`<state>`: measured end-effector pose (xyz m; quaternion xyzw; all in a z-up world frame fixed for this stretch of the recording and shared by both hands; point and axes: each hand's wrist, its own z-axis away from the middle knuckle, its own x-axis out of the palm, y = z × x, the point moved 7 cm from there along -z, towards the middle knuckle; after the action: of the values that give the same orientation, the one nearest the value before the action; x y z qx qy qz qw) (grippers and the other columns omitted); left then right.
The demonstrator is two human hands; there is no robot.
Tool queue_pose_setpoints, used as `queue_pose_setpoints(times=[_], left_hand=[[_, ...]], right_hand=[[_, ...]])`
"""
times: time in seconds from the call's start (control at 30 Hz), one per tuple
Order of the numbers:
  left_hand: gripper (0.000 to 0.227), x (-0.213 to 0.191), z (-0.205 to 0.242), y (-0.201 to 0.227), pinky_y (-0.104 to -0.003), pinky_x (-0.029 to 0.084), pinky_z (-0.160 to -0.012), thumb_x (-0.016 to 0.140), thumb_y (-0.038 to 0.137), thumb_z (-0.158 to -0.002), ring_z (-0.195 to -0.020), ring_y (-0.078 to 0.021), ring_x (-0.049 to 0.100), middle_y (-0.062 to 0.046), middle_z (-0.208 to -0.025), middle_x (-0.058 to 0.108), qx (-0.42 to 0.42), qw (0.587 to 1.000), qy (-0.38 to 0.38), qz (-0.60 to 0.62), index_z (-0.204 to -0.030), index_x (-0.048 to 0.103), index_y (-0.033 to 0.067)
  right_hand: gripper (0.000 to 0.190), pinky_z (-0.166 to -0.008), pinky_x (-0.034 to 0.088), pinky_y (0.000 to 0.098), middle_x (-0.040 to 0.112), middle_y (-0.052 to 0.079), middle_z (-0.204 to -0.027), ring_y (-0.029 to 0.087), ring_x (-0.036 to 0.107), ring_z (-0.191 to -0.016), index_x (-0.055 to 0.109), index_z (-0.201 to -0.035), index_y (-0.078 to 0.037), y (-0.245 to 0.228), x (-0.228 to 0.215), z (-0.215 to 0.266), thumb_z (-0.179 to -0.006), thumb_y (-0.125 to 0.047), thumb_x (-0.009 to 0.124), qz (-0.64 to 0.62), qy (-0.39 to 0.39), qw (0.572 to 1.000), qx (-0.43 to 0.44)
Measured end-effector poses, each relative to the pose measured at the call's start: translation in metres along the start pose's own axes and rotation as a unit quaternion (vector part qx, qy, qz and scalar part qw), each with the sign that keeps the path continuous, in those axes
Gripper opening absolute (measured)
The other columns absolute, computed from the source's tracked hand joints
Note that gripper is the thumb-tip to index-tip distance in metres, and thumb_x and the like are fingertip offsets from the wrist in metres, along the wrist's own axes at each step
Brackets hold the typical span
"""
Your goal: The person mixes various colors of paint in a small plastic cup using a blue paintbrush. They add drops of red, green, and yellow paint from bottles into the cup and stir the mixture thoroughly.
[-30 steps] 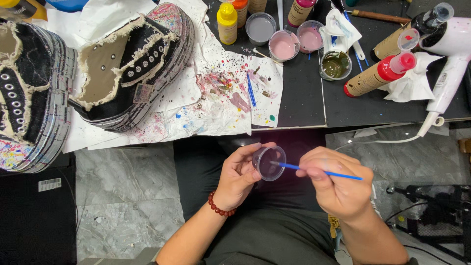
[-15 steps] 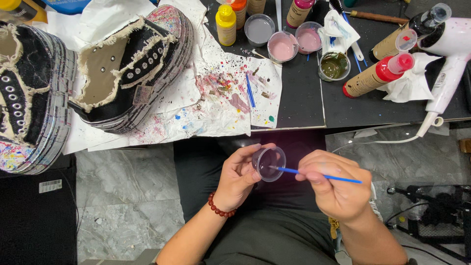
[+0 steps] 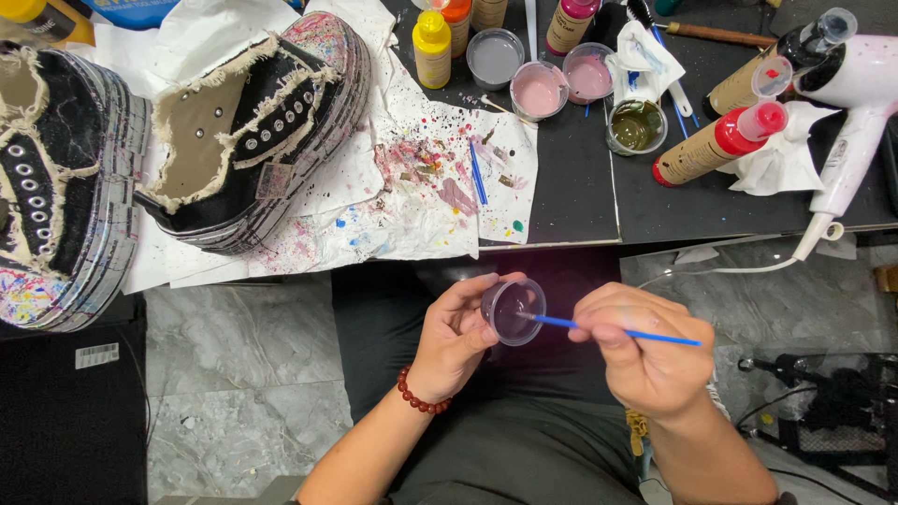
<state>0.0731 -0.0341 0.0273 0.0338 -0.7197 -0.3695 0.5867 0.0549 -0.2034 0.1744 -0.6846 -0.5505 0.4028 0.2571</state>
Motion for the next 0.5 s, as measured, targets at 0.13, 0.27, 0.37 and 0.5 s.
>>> queue_pose_setpoints(times=[0.13, 0.27, 0.37, 0.5], left_hand=[[0.056, 0.002, 0.000, 0.000, -0.044, 0.045, -0.120, 0.075, 0.008, -0.097, -0.141, -0.0303, 0.055, -0.025, -0.156, 0.050, 0.003, 1.000, -0.006, 0.006, -0.146, 0.050, 0.0021], [0.054, 0.004, -0.004, -0.002, -0.045, 0.045, -0.119, 0.075, 0.007, -0.097, -0.140, -0.0312, 0.055, -0.026, -0.154, 0.050, 0.005, 1.000, -0.004, 0.001, -0.145, 0.050, 0.0020], [0.053, 0.006, -0.007, -0.003, -0.045, 0.045, -0.120, 0.075, 0.006, -0.098, -0.140, -0.0305, 0.055, -0.025, -0.153, 0.051, 0.010, 1.000, -0.010, 0.000, -0.144, 0.050, 0.0028], [0.052, 0.008, -0.010, -0.003, -0.045, 0.044, -0.121, 0.076, 0.008, -0.097, -0.142, -0.0296, 0.053, -0.024, -0.154, 0.050, 0.013, 1.000, -0.016, 0.000, -0.142, 0.050, 0.0044]], right_hand=[[0.023, -0.062, 0.056, 0.0280, 0.070, 0.017, -0.081, 0.020, 0.069, -0.070, 0.064, -0.099, 0.006, 0.022, -0.010, 0.008, -0.109, -0.013, 0.057, -0.028, 0.069, 0.993, 0.090], [0.022, -0.068, 0.057, 0.0303, 0.070, 0.019, -0.089, 0.020, 0.068, -0.076, 0.063, -0.099, 0.006, 0.044, -0.012, 0.014, -0.110, -0.012, 0.056, -0.059, 0.102, 0.981, 0.154], [0.020, -0.070, 0.057, 0.0306, 0.070, 0.019, -0.092, 0.020, 0.068, -0.078, 0.062, -0.101, 0.005, 0.051, -0.015, 0.018, -0.110, -0.011, 0.057, -0.065, 0.117, 0.975, 0.176], [0.018, -0.076, 0.060, 0.0362, 0.069, 0.021, -0.097, 0.024, 0.068, -0.083, 0.059, -0.106, 0.007, 0.054, -0.015, 0.020, -0.111, -0.011, 0.057, -0.098, 0.127, 0.967, 0.198]])
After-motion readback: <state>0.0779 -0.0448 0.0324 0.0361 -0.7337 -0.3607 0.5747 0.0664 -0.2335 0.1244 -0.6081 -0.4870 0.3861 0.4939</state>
